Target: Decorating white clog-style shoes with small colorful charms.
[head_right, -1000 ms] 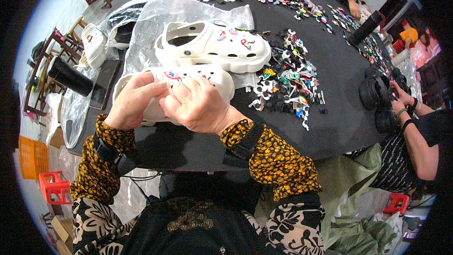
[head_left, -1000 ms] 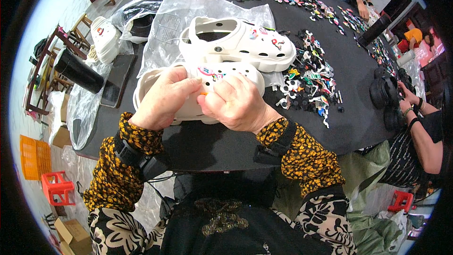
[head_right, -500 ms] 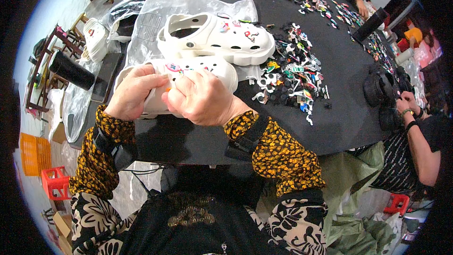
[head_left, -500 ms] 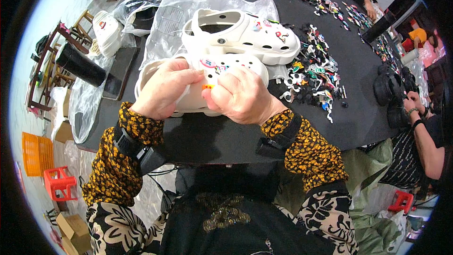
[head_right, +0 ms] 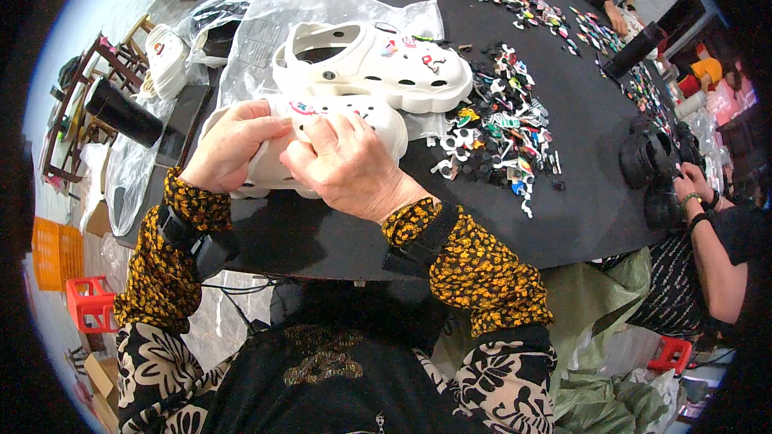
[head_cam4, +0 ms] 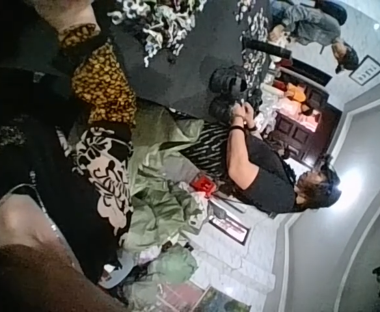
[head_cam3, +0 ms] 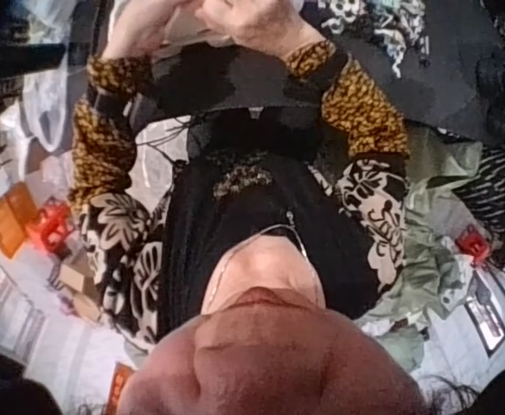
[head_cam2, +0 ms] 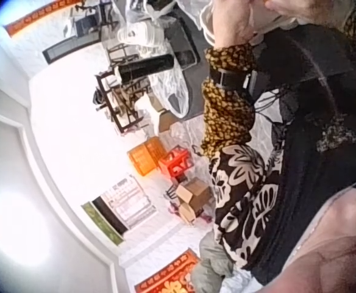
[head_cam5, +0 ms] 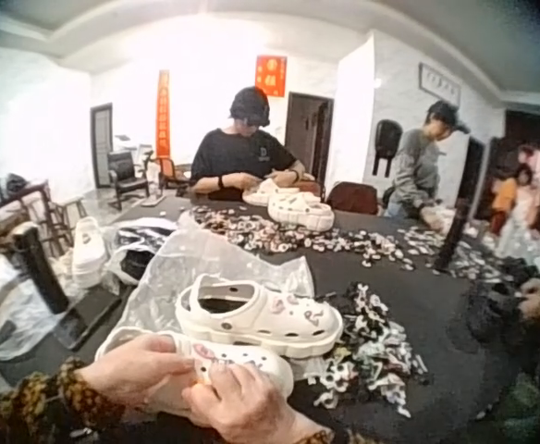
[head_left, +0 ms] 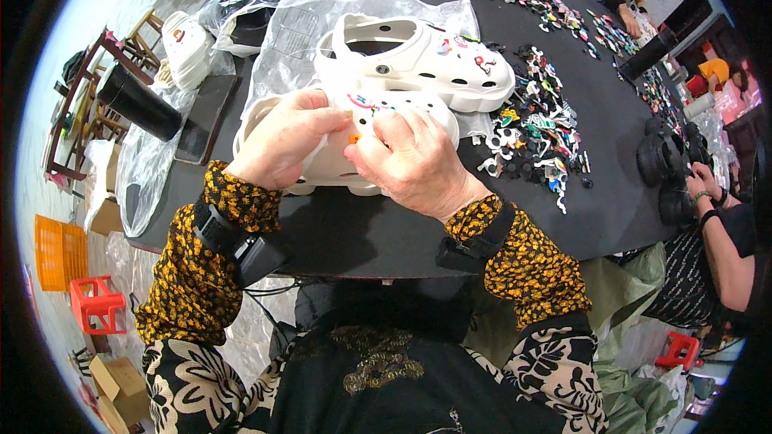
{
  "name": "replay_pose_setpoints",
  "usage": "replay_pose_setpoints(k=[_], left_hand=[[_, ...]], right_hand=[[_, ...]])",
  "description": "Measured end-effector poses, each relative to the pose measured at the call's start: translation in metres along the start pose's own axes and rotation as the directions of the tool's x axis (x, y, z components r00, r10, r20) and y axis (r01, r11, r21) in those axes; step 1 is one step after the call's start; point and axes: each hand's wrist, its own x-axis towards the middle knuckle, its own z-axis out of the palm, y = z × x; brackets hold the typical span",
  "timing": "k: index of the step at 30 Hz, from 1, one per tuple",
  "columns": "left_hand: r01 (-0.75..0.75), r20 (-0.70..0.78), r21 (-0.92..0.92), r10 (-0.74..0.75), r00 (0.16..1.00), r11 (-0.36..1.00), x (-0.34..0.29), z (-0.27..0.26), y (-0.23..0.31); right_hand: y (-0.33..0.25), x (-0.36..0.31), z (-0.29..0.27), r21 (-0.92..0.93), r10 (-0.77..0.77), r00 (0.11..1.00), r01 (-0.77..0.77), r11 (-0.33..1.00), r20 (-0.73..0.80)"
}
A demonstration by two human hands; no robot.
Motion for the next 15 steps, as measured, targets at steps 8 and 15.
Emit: replay_pose_setpoints(k=[8,15], left_hand=[[0.004,0.023,-0.001,-0.004,1.0,1.0,-0.004,-0.002,0.0],[0.028,0.01,-0.031,-0.028,1.0,0.999,-0.004,0.005,0.008]], right_hand=[[0.0,-0.001,0.003,0.02,0.002,0.999,-0.003,1.0,0.053],[-0.001,-0.006,0.002,0.034,-0.056,0.998,0.057,0.998,-0.033]])
